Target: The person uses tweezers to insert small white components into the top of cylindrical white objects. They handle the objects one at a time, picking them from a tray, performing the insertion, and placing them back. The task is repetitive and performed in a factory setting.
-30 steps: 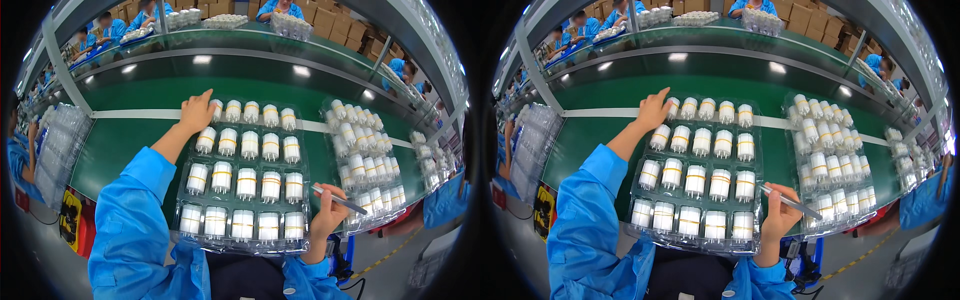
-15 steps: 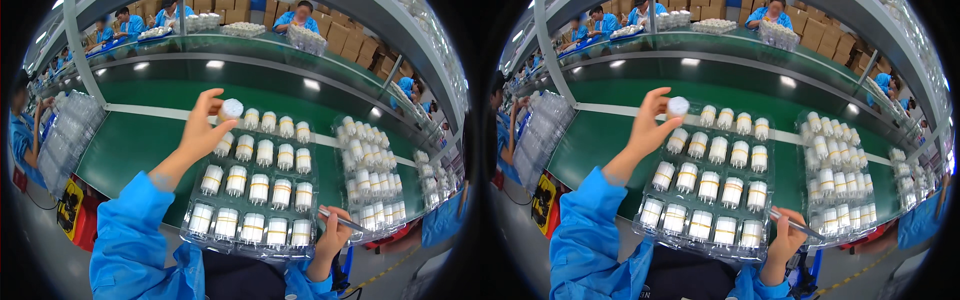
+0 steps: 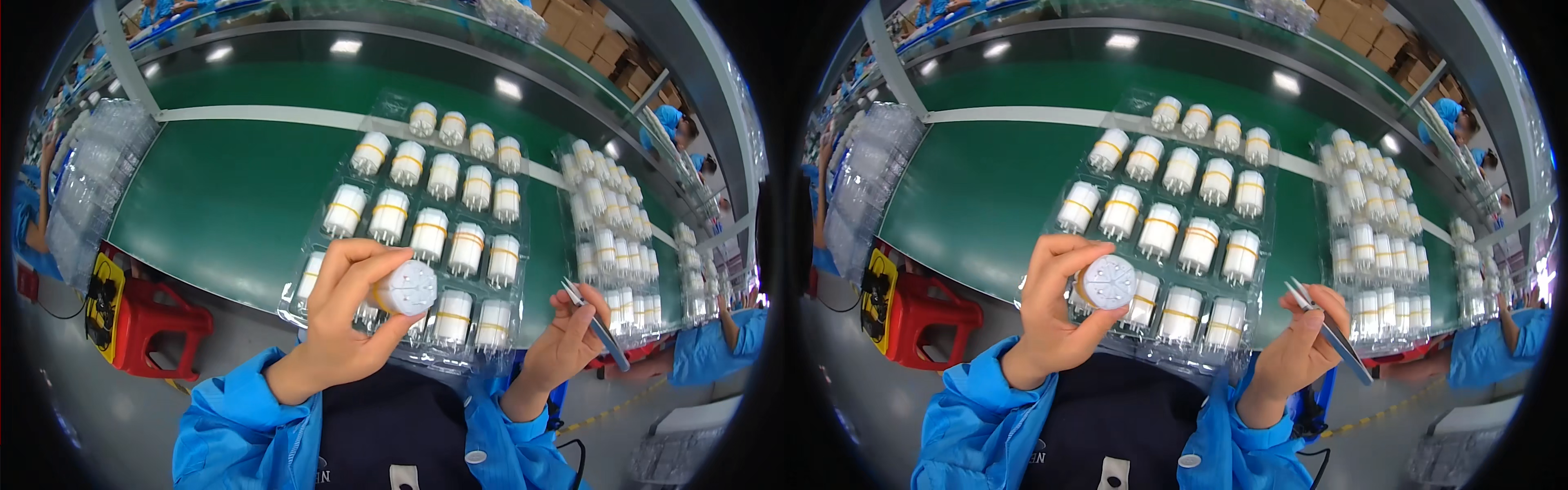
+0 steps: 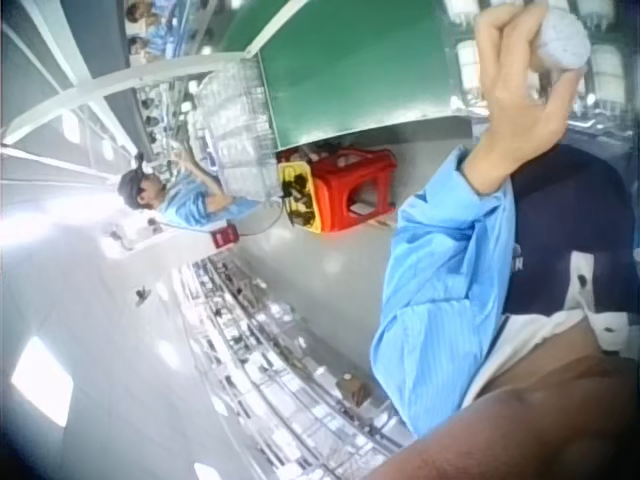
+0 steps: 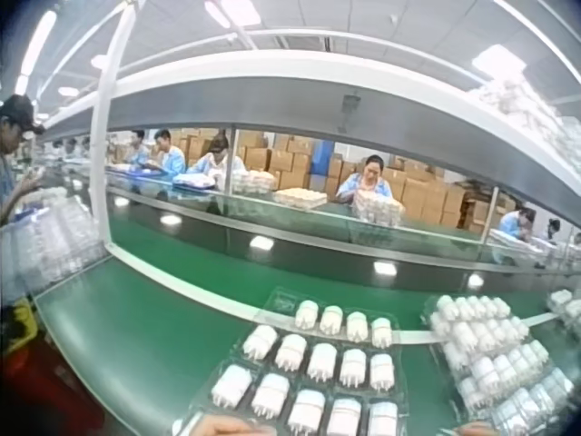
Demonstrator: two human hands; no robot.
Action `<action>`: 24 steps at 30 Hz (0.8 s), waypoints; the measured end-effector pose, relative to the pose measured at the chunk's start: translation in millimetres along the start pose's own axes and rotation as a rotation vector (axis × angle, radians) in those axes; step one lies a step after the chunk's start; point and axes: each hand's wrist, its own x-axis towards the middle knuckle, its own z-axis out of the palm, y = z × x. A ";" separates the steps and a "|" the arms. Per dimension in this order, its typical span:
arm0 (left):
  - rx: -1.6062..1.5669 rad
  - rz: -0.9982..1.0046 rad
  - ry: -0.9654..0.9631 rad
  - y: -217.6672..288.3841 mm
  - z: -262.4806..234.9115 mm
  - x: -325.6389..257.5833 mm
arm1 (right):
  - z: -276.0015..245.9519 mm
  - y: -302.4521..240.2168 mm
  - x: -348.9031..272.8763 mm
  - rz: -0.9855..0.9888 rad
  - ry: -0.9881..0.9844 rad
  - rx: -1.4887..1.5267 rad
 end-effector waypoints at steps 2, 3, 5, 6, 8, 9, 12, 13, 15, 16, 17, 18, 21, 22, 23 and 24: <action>-0.048 0.022 0.032 -8.8 17.9 -5.9 | 16.5 -25.3 -4.6 0.007 -0.133 0.117; -0.043 0.027 0.042 -11.2 21.8 -6.4 | 24.2 -35.0 -6.2 0.010 -0.202 0.174; -0.021 0.058 0.065 -13.7 30.5 -5.7 | 34.2 -42.1 -10.8 0.037 -0.318 0.209; -0.002 0.086 0.092 -11.8 31.3 -4.8 | 42.4 -45.4 -12.3 0.107 -0.349 0.284; 0.071 0.144 0.109 -8.2 32.8 -3.1 | 48.6 -43.5 -12.7 0.094 -0.404 0.308; 0.116 0.172 0.119 -8.3 32.4 -3.4 | 52.0 -41.8 -13.4 0.091 -0.435 0.327; 0.081 0.168 0.128 -9.7 34.6 -8.2 | 57.0 -42.9 -12.5 0.100 -0.492 0.298; 0.087 0.180 0.124 -9.7 33.8 -8.4 | 58.1 -42.4 -13.0 0.106 -0.512 0.284; 0.096 0.192 0.139 -9.5 32.2 -7.6 | 59.8 -41.1 -14.9 0.154 -0.504 0.306; 0.097 0.199 0.147 -9.9 32.2 -7.4 | 60.3 -40.4 -15.8 0.177 -0.498 0.315; 0.091 0.205 0.160 -11.0 33.4 -7.8 | 60.7 -39.8 -16.5 0.184 -0.498 0.320; 0.087 0.211 0.171 -11.3 34.9 -8.0 | 61.0 -40.0 -16.7 0.191 -0.497 0.326; 0.100 0.231 0.207 -11.2 37.0 -9.0 | 61.6 -38.3 -16.3 0.198 -0.512 0.331; 0.108 0.240 0.219 -11.3 37.5 -9.1 | 61.6 -37.8 -16.2 0.197 -0.520 0.330; 0.099 0.245 0.225 -11.6 38.1 -9.1 | 61.6 -38.2 -16.6 0.204 -0.519 0.331; 0.091 0.252 0.231 -12.2 38.8 -8.7 | 61.9 -38.6 -17.1 0.210 -0.518 0.333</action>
